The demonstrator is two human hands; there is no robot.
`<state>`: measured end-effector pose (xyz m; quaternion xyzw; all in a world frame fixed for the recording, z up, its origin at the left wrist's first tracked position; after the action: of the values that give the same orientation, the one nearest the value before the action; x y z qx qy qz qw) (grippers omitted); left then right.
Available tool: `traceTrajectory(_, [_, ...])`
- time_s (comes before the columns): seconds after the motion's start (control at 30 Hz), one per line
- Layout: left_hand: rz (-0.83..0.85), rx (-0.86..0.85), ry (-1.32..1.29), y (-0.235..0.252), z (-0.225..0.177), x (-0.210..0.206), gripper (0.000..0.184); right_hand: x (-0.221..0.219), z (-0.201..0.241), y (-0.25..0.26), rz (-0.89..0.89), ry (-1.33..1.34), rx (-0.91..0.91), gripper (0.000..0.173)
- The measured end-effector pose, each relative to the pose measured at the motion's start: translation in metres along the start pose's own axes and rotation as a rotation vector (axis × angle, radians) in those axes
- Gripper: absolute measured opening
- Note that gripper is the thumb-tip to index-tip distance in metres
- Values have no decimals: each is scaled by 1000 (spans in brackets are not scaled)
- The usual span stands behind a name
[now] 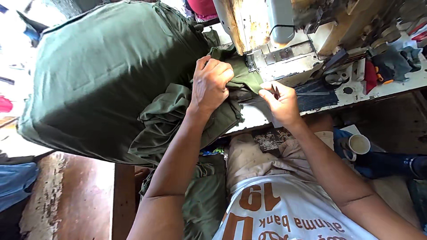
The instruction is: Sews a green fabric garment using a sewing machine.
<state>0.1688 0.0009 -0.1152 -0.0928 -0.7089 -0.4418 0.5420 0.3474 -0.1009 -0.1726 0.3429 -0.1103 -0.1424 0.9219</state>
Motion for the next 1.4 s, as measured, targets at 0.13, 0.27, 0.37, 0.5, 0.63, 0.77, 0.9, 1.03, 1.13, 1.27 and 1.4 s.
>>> traceTrajectory(0.13, [-50,55,-61,6,6,0,28,-6,-3,10,-29,6,67,15])
traceTrajectory(0.27, [57,-7,-205,5,-6,10,21,-9,-9,17,-37,42,139,15])
traceTrajectory(0.37, [216,-52,-174,4,-11,21,34,-11,-13,19,-26,67,158,16])
traceTrajectory(0.5, [318,56,9,11,25,47,64,-9,-15,21,10,18,167,15])
traceTrajectory(0.63, [301,167,-4,13,56,88,53,-8,-16,27,84,-33,161,15])
traceTrajectory(0.77, [166,-46,-503,-10,2,121,32,-2,13,31,344,-53,142,12])
traceTrajectory(0.9, [253,-122,-698,-45,-51,94,20,3,58,-1,550,17,227,11])
traceTrajectory(1.03, [168,-69,-392,-66,-73,43,46,14,55,-37,497,-46,229,10])
traceTrajectory(1.13, [134,-66,-99,-76,-70,-1,54,23,48,-51,399,-79,167,10])
traceTrajectory(1.27, [89,-20,-65,-75,-62,-10,16,26,46,-61,337,-70,116,9])
traceTrajectory(1.4, [159,-23,-55,-69,-69,6,11,30,45,-65,287,-41,82,9])
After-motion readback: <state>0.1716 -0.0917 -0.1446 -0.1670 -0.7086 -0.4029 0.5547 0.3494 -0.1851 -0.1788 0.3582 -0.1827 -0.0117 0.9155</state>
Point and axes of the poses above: each hand's wrist, its own y-axis towards the middle knuckle, its own x-axis out of the back of the hand, z = x × y, the point moved 6 cm from there along y, towards the middle knuckle, and after that the axes turned 15 degrees about x, right-handed, at the moved point
